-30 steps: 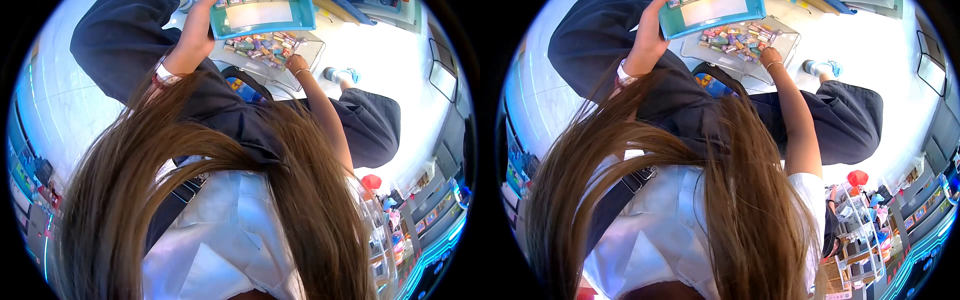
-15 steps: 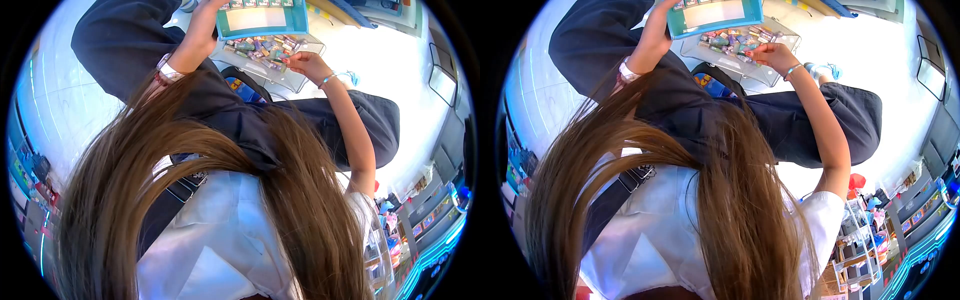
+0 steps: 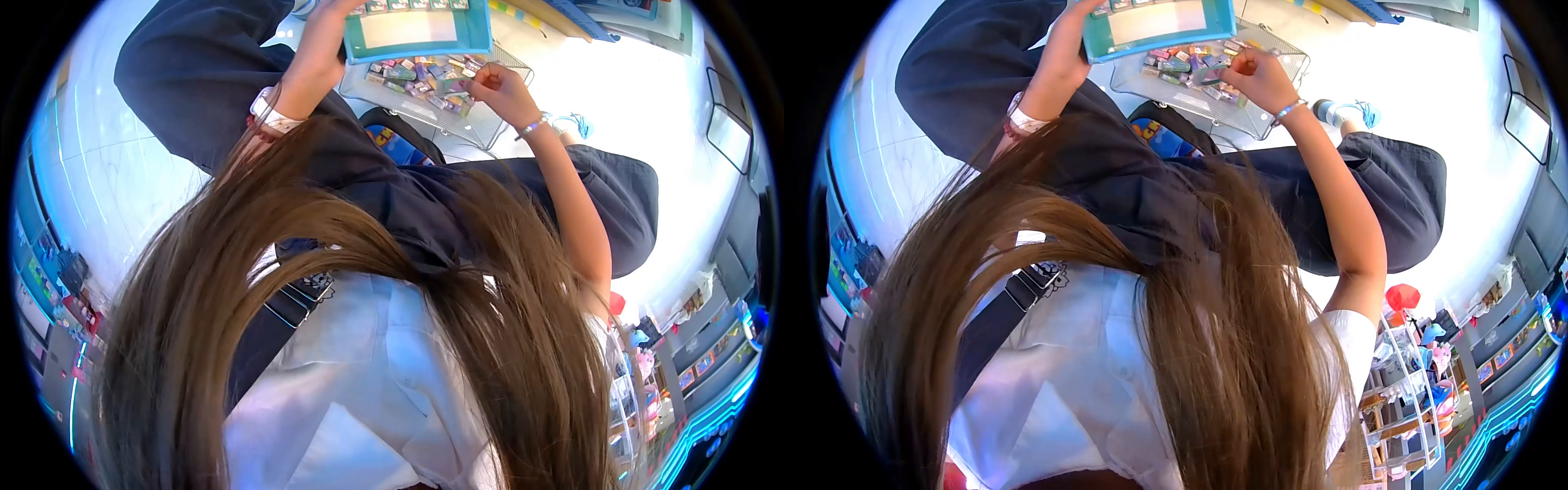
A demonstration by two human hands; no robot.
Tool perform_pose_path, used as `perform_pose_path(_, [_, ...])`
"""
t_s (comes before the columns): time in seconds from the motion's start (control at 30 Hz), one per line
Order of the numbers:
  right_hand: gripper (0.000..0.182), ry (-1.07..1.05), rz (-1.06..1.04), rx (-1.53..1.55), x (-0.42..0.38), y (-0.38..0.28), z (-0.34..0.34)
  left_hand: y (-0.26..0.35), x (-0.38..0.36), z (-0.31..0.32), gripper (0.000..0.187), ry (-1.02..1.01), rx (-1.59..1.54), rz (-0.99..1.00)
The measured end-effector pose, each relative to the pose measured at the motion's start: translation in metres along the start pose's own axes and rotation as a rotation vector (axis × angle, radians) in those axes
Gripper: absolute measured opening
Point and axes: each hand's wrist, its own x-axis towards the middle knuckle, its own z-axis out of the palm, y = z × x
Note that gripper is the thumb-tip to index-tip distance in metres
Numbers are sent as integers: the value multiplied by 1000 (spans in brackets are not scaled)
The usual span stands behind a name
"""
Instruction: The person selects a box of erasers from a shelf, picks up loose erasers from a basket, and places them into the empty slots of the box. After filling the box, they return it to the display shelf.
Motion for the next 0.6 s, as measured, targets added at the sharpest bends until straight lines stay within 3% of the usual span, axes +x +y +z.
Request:
perform_pose_path(0.07, [18, 126, -21, -476, 4, 10, 0, -7, 1, 6, 30, 91, -384, -86])
perform_pose_path(0.1, [21, 145, -22, -608, 7, 21, 3, 2, 13, 4, 28, 263, -1024, -547])
perform_pose_path(0.13, [21, 141, -22, -608, 10, 36, 5, 4, 19, 5, 28, 265, -1022, -549])
perform_pose_path(0.2, [26, 101, -113, -1036, 19, 71, 6, -2, 26, 4, 26, 457, -973, -729])
perform_pose_path(0.23, [37, 15, -44, -1107, 25, 91, 5, -3, 27, 4, 24, 505, -990, -742])
perform_pose_path(0.4, [25, -130, 83, -1182, 49, 162, 2, -5, 18, -1, 23, 531, -1053, -794])
perform_pose_path(0.43, [22, -199, 138, -1176, 56, 172, 2, -6, 12, 0, 22, 489, -1064, -697])
perform_pose_path(0.47, [22, -204, 137, -1180, 62, 181, 3, -7, 8, 0, 21, 447, -1070, -599])
perform_pose_path(0.6, [15, -127, 123, -1278, 94, 238, 13, -9, 8, -3, 21, 435, -1083, -623])
